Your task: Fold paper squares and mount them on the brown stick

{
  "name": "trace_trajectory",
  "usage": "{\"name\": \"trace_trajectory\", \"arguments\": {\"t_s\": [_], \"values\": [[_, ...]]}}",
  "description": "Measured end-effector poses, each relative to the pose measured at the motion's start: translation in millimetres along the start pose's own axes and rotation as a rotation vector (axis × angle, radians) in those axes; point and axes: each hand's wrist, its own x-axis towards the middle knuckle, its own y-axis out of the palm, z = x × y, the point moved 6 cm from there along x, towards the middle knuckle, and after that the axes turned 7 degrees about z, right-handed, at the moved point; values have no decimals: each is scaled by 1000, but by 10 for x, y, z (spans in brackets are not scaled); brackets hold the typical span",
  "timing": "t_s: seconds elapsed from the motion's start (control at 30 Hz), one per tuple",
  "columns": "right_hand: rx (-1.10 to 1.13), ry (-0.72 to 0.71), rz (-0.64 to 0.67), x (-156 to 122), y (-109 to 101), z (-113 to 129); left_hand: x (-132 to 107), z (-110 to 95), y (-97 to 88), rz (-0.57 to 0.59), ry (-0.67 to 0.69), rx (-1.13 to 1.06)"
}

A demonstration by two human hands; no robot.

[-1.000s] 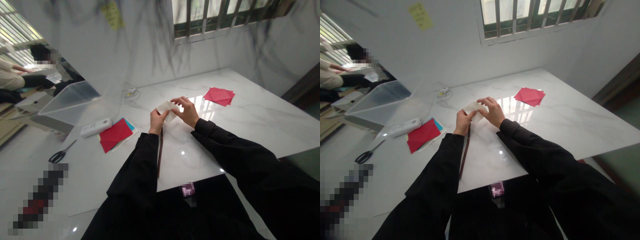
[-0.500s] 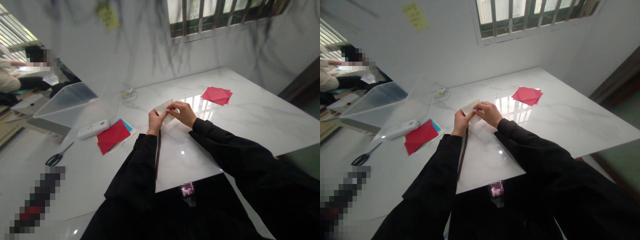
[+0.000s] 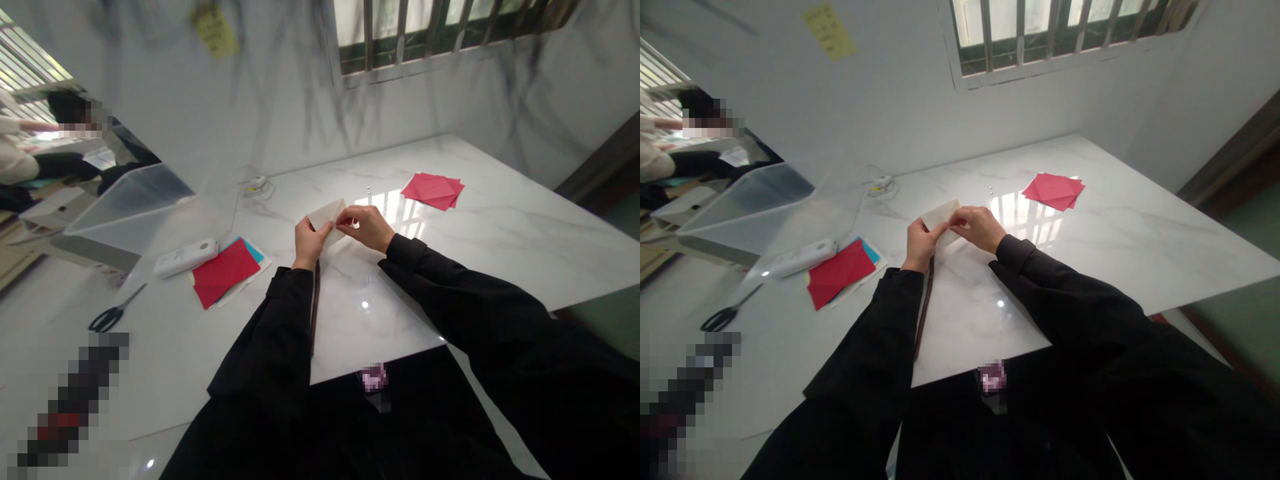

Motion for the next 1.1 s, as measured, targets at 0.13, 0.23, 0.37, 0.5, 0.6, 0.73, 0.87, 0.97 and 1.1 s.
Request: {"name": "trace_trajectory", "arguments": {"t_s": [0.13,0.23,0.37,0.5,0.6,0.73,0.87,0.97,1.1], "values": [[-98,11,37,-7,40,-37,19,12,-239,-193,23,55],[-194,34,228,-23,187,-118,28,62,-375,-264,6,13],[-295,16,306,-60,292,-142,33,132,-432,-271,-28,-34],[-386,-27,298,-101,350,-74,24,143,-448,-276,-23,5],[-437,-48,322,-145,396,-28,11,139,-461,-280,-25,28],[-378,-30,320,-173,376,-25,-12,130,-466,-284,-32,23],[-227,78,180,-150,240,-137,-26,142,-462,-293,-41,9],[-102,122,62,-129,188,-247,-28,170,-452,-287,-41,-3],[-66,111,67,-57,274,-332,-32,187,-445,-274,-26,23]]}}
